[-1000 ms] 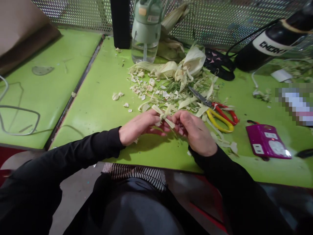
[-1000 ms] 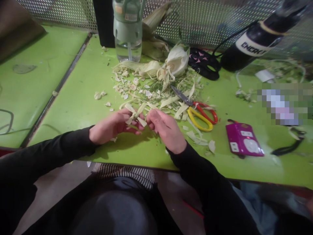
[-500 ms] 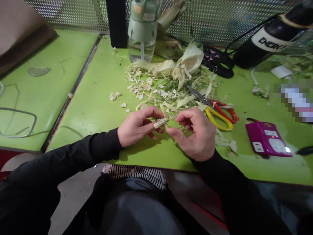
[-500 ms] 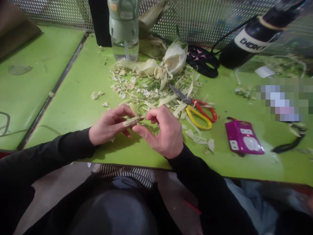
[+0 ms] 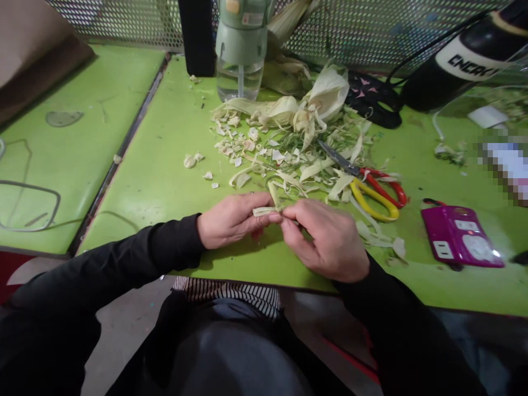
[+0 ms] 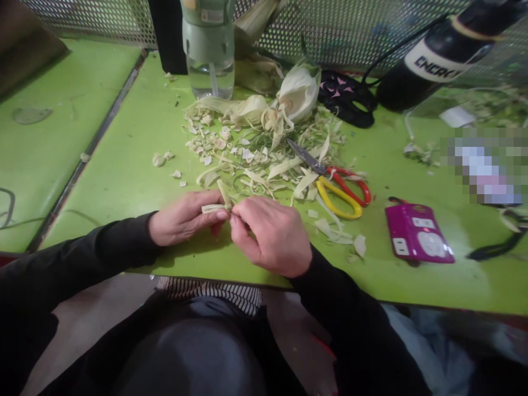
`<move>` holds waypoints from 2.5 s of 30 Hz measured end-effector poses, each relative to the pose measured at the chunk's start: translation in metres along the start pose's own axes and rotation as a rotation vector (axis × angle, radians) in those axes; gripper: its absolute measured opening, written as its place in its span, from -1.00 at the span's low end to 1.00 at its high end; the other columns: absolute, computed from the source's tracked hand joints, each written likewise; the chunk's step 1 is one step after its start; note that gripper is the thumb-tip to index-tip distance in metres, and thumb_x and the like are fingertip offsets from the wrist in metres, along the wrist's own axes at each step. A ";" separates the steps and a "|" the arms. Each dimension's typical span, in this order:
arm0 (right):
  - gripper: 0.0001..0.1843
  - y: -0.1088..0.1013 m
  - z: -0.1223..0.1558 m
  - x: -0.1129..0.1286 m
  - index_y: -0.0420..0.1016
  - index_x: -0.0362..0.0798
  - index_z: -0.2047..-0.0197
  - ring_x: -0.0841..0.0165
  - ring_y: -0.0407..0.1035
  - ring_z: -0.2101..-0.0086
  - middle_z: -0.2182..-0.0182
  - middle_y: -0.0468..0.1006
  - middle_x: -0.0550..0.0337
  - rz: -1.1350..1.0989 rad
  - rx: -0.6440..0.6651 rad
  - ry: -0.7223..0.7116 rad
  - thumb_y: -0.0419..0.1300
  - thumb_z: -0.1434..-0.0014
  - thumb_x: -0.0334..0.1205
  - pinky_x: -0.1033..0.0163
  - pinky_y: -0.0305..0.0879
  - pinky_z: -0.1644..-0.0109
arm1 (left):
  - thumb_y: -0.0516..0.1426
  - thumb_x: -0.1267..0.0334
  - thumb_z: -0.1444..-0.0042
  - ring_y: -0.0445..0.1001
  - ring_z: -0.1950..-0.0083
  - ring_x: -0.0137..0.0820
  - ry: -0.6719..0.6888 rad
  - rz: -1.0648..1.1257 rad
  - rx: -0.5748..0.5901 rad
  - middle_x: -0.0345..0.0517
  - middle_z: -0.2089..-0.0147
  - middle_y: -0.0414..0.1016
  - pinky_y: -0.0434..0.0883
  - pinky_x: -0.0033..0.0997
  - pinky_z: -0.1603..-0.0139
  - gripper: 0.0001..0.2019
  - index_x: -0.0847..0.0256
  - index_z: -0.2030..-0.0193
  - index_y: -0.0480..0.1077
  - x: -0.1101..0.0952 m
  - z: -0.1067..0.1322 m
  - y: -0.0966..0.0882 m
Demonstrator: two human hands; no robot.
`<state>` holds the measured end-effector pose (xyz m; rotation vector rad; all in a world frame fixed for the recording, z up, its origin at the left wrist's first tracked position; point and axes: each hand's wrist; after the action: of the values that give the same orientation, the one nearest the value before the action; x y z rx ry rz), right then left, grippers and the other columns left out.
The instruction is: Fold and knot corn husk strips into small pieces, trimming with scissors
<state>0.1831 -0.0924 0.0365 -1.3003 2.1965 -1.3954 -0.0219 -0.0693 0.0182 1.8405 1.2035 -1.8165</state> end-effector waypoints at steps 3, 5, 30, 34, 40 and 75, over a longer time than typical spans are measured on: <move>-0.77 -0.006 0.000 0.003 0.27 0.01 0.42 0.45 0.13 0.55 0.58 0.29 0.33 -0.074 0.016 -0.027 0.09 -0.25 -0.43 0.28 0.13 0.46 | -0.06 -0.06 -0.40 0.40 0.45 -0.52 0.063 -0.015 -0.018 -0.24 0.47 0.37 0.35 -0.54 0.37 -0.61 0.23 0.28 0.27 0.002 0.002 0.005; -0.76 -0.008 0.000 0.006 0.26 0.01 0.45 0.45 0.11 0.55 0.60 0.28 0.33 -0.090 0.015 -0.052 0.10 -0.22 -0.44 0.26 0.08 0.47 | -0.05 -0.04 -0.40 0.39 0.43 -0.52 0.115 -0.037 -0.044 -0.23 0.45 0.36 0.35 -0.55 0.37 -0.61 0.23 0.29 0.28 0.003 0.004 0.007; -0.77 -0.003 -0.002 -0.002 0.40 0.00 0.35 0.40 0.28 0.49 0.51 0.43 0.23 -0.105 -0.085 0.104 0.18 -0.34 -0.12 0.25 0.21 0.41 | 0.12 0.02 -0.31 0.48 0.40 -0.49 -0.122 0.613 0.066 -0.18 0.31 0.37 0.52 -0.43 0.34 -0.70 0.27 0.15 0.32 0.004 0.005 0.000; -0.77 -0.007 -0.004 0.000 0.35 0.00 0.40 0.45 0.22 0.53 0.55 0.33 0.32 -0.261 -0.022 0.121 0.14 -0.35 -0.27 0.28 0.18 0.42 | 0.09 0.01 -0.33 0.46 0.43 -0.49 -0.151 0.558 0.139 -0.22 0.38 0.36 0.46 -0.42 0.32 -0.70 0.25 0.16 0.31 0.001 0.007 0.001; -0.77 -0.020 -0.004 0.002 0.33 0.01 0.40 0.48 0.24 0.53 0.55 0.34 0.34 -0.515 0.070 0.093 0.15 -0.33 -0.32 0.32 0.21 0.42 | 0.10 0.00 -0.33 0.37 0.46 -0.51 -0.224 0.891 0.185 -0.28 0.45 0.23 0.38 -0.45 0.35 -0.68 0.24 0.26 0.28 -0.017 0.013 0.016; -0.77 -0.010 -0.006 -0.006 0.53 -0.02 0.13 0.46 0.45 0.46 0.35 0.57 0.23 -0.829 0.078 0.520 0.26 -0.28 -0.05 0.34 0.42 0.38 | 0.13 0.04 -0.30 0.32 0.50 -0.57 -0.278 0.785 0.264 -0.17 0.35 0.36 0.30 -0.60 0.60 -0.71 0.28 0.14 0.39 -0.003 0.006 0.002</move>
<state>0.1886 -0.0854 0.0465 -2.1496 1.8797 -2.2953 -0.0239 -0.0759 0.0187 1.7423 0.0927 -1.7029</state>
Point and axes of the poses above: each hand's wrist, its own z-axis away from the middle knuckle, its own y-axis out of the palm, x = y × z
